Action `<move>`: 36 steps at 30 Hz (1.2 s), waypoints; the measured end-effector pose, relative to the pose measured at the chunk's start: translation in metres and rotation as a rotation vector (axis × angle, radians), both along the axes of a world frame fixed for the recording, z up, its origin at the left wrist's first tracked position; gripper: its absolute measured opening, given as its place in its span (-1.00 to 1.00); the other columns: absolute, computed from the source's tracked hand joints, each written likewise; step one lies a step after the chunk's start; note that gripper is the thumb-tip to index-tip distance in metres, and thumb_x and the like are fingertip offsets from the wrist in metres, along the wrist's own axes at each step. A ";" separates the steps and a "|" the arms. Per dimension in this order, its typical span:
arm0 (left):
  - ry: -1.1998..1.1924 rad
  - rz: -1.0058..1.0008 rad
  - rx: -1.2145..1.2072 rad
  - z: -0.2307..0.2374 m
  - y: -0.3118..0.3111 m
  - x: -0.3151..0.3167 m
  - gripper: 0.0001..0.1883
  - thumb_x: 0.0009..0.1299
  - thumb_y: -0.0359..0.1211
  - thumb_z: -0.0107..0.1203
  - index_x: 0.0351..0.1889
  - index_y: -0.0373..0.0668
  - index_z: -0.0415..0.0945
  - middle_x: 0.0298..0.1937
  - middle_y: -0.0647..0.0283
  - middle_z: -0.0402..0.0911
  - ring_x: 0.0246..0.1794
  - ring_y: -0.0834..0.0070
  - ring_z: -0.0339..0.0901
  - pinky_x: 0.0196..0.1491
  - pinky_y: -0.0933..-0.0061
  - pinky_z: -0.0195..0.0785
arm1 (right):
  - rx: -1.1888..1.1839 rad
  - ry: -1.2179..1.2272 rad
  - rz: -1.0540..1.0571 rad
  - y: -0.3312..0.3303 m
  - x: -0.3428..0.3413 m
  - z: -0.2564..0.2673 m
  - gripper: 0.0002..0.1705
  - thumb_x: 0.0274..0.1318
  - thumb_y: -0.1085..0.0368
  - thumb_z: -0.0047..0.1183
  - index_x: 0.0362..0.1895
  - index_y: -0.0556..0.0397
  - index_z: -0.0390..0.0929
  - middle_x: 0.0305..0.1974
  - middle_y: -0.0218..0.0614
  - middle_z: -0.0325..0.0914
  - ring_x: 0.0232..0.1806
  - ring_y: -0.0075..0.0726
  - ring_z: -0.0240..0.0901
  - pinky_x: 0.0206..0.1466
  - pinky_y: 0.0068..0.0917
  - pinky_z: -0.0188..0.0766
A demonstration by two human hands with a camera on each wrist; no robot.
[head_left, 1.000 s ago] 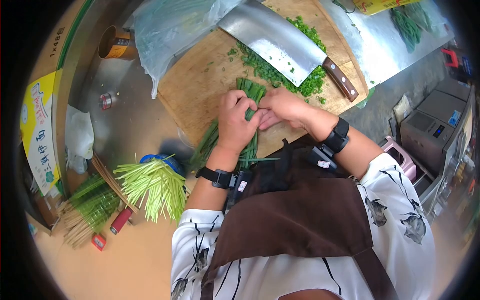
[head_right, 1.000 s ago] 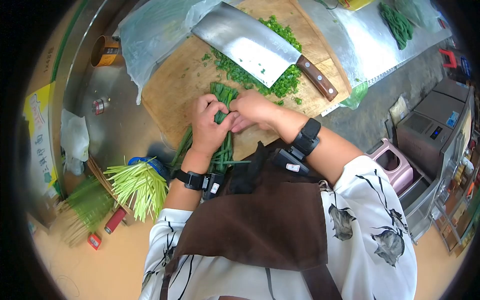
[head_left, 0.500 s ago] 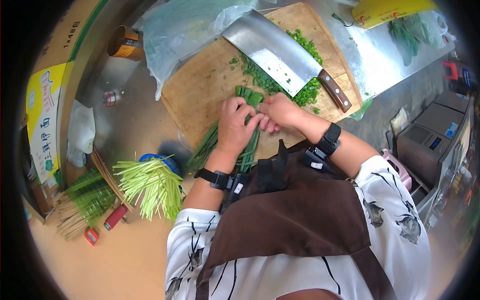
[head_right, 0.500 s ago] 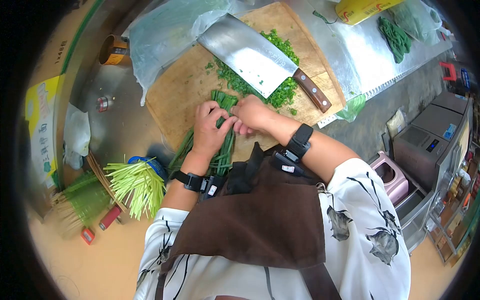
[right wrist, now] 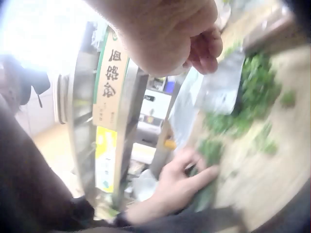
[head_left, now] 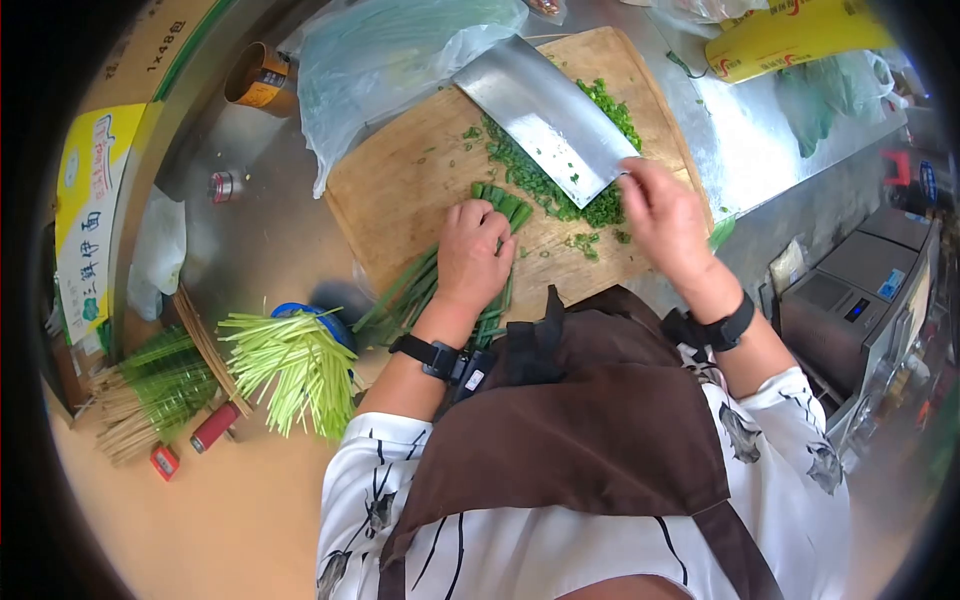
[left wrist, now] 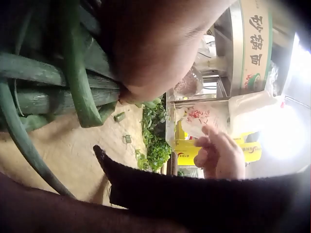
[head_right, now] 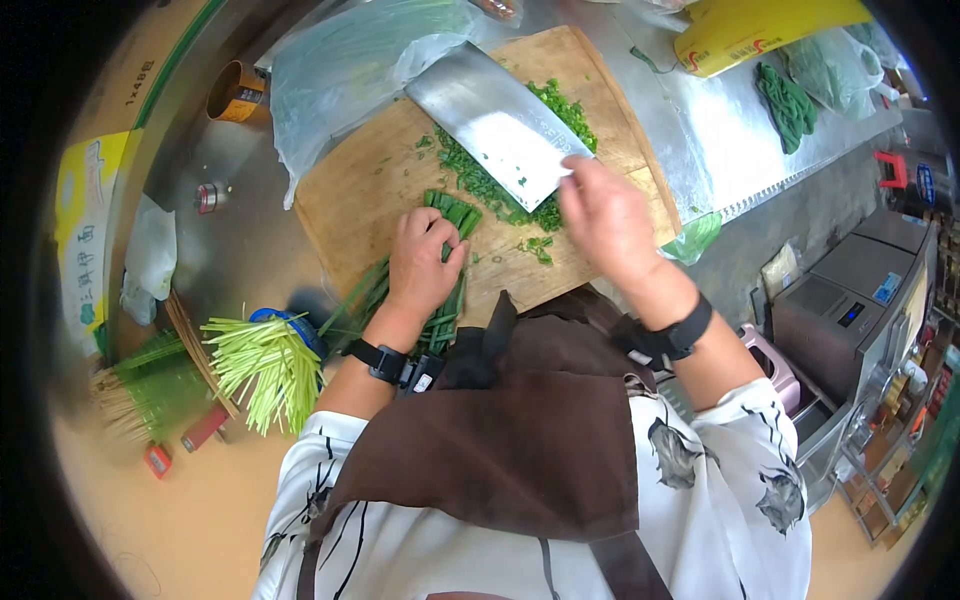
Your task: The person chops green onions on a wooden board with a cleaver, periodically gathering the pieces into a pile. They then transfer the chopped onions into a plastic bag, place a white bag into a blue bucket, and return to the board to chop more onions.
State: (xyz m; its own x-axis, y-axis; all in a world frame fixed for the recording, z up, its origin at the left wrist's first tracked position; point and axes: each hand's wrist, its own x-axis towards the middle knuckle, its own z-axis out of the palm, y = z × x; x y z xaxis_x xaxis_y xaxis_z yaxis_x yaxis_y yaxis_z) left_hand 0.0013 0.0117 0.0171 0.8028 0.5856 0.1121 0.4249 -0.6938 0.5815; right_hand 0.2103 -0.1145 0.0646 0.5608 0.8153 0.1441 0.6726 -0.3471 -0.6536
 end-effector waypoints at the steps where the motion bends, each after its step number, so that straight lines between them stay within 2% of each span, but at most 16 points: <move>1: -0.008 0.002 0.008 -0.001 0.000 0.000 -0.82 0.02 -0.48 0.26 -0.49 -0.14 0.45 -0.22 0.18 0.43 -0.12 0.13 0.37 -0.08 0.18 0.30 | -0.092 -0.163 0.055 -0.010 0.020 -0.003 -0.69 0.07 0.28 0.14 -0.09 0.12 0.53 -0.32 -0.04 0.55 -0.25 0.06 0.52 -0.17 -0.15 0.46; 4: -0.009 0.003 0.026 0.000 0.001 0.001 -0.85 0.05 -0.48 0.23 -0.49 -0.14 0.44 -0.22 0.18 0.42 -0.13 0.13 0.36 -0.08 0.18 0.29 | -0.243 -0.306 0.081 -0.033 0.032 -0.029 -0.57 0.01 0.26 0.19 0.00 0.10 0.47 -0.28 -0.02 0.51 -0.23 0.10 0.50 -0.12 -0.12 0.43; 5: -0.004 0.003 0.031 0.000 0.001 0.001 -0.85 0.06 -0.47 0.21 -0.49 -0.14 0.44 -0.23 0.18 0.42 -0.14 0.13 0.36 -0.09 0.18 0.29 | -0.273 -0.287 0.087 -0.034 0.033 -0.036 -0.48 -0.01 0.26 0.20 0.07 0.10 0.40 -0.25 0.00 0.51 -0.25 0.18 0.48 -0.10 -0.11 0.44; 8: -0.015 0.008 0.040 -0.004 0.000 0.000 -0.82 0.10 -0.45 0.24 -0.48 -0.15 0.40 -0.22 0.15 0.39 -0.13 0.11 0.34 -0.06 0.15 0.26 | -0.364 -0.057 0.087 -0.028 0.045 -0.046 -0.48 -0.04 0.28 0.23 0.04 0.14 0.39 -0.24 -0.06 0.54 -0.20 0.10 0.52 -0.07 -0.14 0.44; 11: -0.026 0.019 0.045 -0.004 -0.001 -0.001 -0.83 0.10 -0.47 0.23 -0.46 -0.15 0.42 -0.21 0.15 0.39 -0.13 0.11 0.34 -0.05 0.16 0.25 | -0.589 0.642 0.180 -0.012 0.063 -0.010 -0.56 0.08 0.23 0.18 0.01 0.11 0.39 -0.21 -0.09 0.56 -0.16 -0.07 0.57 -0.12 -0.26 0.51; 14: -0.052 0.017 0.055 -0.007 -0.001 -0.002 -0.85 0.12 -0.47 0.22 -0.43 -0.15 0.44 -0.20 0.16 0.39 -0.13 0.13 0.33 -0.05 0.17 0.24 | -0.361 1.520 -0.057 -0.004 0.060 0.000 -0.62 0.22 0.11 0.11 -0.05 0.09 0.37 -0.27 -0.15 0.58 -0.39 -0.34 0.60 -0.45 -0.39 0.54; 15: -0.047 0.014 0.051 -0.007 -0.002 -0.001 -0.85 0.12 -0.46 0.22 -0.42 -0.14 0.44 -0.20 0.16 0.40 -0.13 0.13 0.33 -0.05 0.17 0.24 | -0.364 1.624 -0.147 0.000 0.055 -0.001 -0.63 0.33 0.04 -0.03 -0.07 0.08 0.34 -0.32 -0.16 0.60 -0.61 -0.40 0.50 -0.65 -0.50 0.45; 18: -0.041 0.013 0.059 -0.006 -0.001 -0.002 -0.86 0.13 -0.45 0.20 -0.41 -0.13 0.45 -0.20 0.17 0.40 -0.14 0.14 0.33 -0.05 0.18 0.24 | -0.380 1.660 0.023 0.008 0.052 -0.011 -0.62 0.35 0.04 -0.07 -0.05 0.12 0.32 -0.32 -0.16 0.61 -0.68 -0.39 0.44 -0.69 -0.50 0.41; 19: -0.045 0.012 0.067 -0.006 -0.002 -0.003 -0.87 0.14 -0.45 0.20 -0.41 -0.13 0.45 -0.20 0.17 0.40 -0.14 0.14 0.33 -0.05 0.19 0.24 | -0.368 1.728 0.048 0.010 0.053 -0.007 -0.66 0.33 0.14 -0.05 -0.02 0.14 0.34 -0.39 -0.16 0.62 -0.63 -0.41 0.47 -0.62 -0.49 0.45; 22: -0.024 0.002 0.056 -0.003 0.001 -0.002 -0.86 0.13 -0.44 0.20 -0.44 -0.11 0.43 -0.22 0.19 0.40 -0.14 0.15 0.34 -0.07 0.19 0.25 | -0.257 1.455 0.015 0.016 0.034 0.024 -0.73 0.27 0.26 0.00 -0.05 0.17 0.42 -0.49 -0.21 0.60 -0.59 -0.42 0.48 -0.51 -0.49 0.50; 23: -0.014 -0.006 0.044 -0.001 0.002 -0.001 -0.86 0.12 -0.44 0.21 -0.45 -0.11 0.43 -0.23 0.20 0.40 -0.14 0.15 0.35 -0.08 0.18 0.25 | -0.366 1.298 0.055 0.013 0.034 0.026 -0.78 0.21 0.35 0.01 -0.08 0.17 0.49 -0.47 -0.22 0.61 -0.54 -0.46 0.50 -0.43 -0.48 0.49; 26: 0.054 -0.022 0.032 0.001 0.006 0.002 -0.85 0.09 -0.43 0.21 -0.49 -0.10 0.42 -0.26 0.20 0.41 -0.14 0.14 0.36 -0.11 0.15 0.26 | -0.566 0.580 0.245 -0.002 0.012 0.045 -0.76 0.21 0.36 0.00 -0.06 0.14 0.53 -0.43 -0.15 0.60 -0.51 -0.44 0.53 -0.42 -0.42 0.46; 27: 0.066 -0.017 0.022 0.002 0.007 0.003 -0.85 0.08 -0.43 0.21 -0.50 -0.10 0.42 -0.26 0.20 0.42 -0.13 0.14 0.36 -0.11 0.14 0.27 | -0.523 0.398 0.307 -0.005 0.002 0.052 -0.70 0.19 0.35 0.00 0.01 0.06 0.51 -0.42 -0.06 0.56 -0.46 -0.23 0.57 -0.37 -0.27 0.46; 30: 0.075 -0.011 0.018 0.003 0.008 0.005 -0.89 0.06 -0.42 0.19 -0.53 -0.12 0.45 -0.26 0.20 0.45 -0.10 0.13 0.38 -0.10 0.13 0.29 | -0.314 0.147 0.411 -0.016 -0.022 0.054 -0.67 0.17 0.32 0.02 0.04 0.04 0.50 -0.41 0.01 0.54 -0.39 0.03 0.56 -0.31 -0.16 0.47; 31: 0.061 -0.011 0.033 0.003 0.008 0.005 -0.91 0.06 -0.41 0.18 -0.53 -0.13 0.47 -0.25 0.20 0.46 -0.09 0.15 0.39 -0.10 0.14 0.30 | -0.389 0.136 0.440 -0.015 -0.024 0.057 -0.65 0.15 0.30 0.03 0.05 0.07 0.48 -0.37 0.00 0.56 -0.33 0.14 0.52 -0.28 -0.11 0.47; 36: 0.106 -0.032 0.050 -0.009 0.008 0.002 -0.92 0.04 -0.41 0.18 -0.56 -0.14 0.49 -0.21 0.21 0.49 -0.02 0.17 0.40 -0.07 0.13 0.32 | -0.465 -0.003 0.558 -0.014 -0.028 0.069 -0.68 0.13 0.34 0.00 -0.01 0.12 0.47 -0.43 -0.05 0.54 -0.36 0.11 0.53 -0.28 -0.08 0.47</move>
State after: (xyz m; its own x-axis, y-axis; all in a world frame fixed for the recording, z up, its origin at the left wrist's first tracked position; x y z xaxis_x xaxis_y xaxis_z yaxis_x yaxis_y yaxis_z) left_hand 0.0033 0.0192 0.0077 0.8300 0.5552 0.0536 0.4594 -0.7350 0.4988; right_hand 0.1820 -0.1280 0.1334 0.0435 0.9571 -0.2865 0.8321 -0.1934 -0.5198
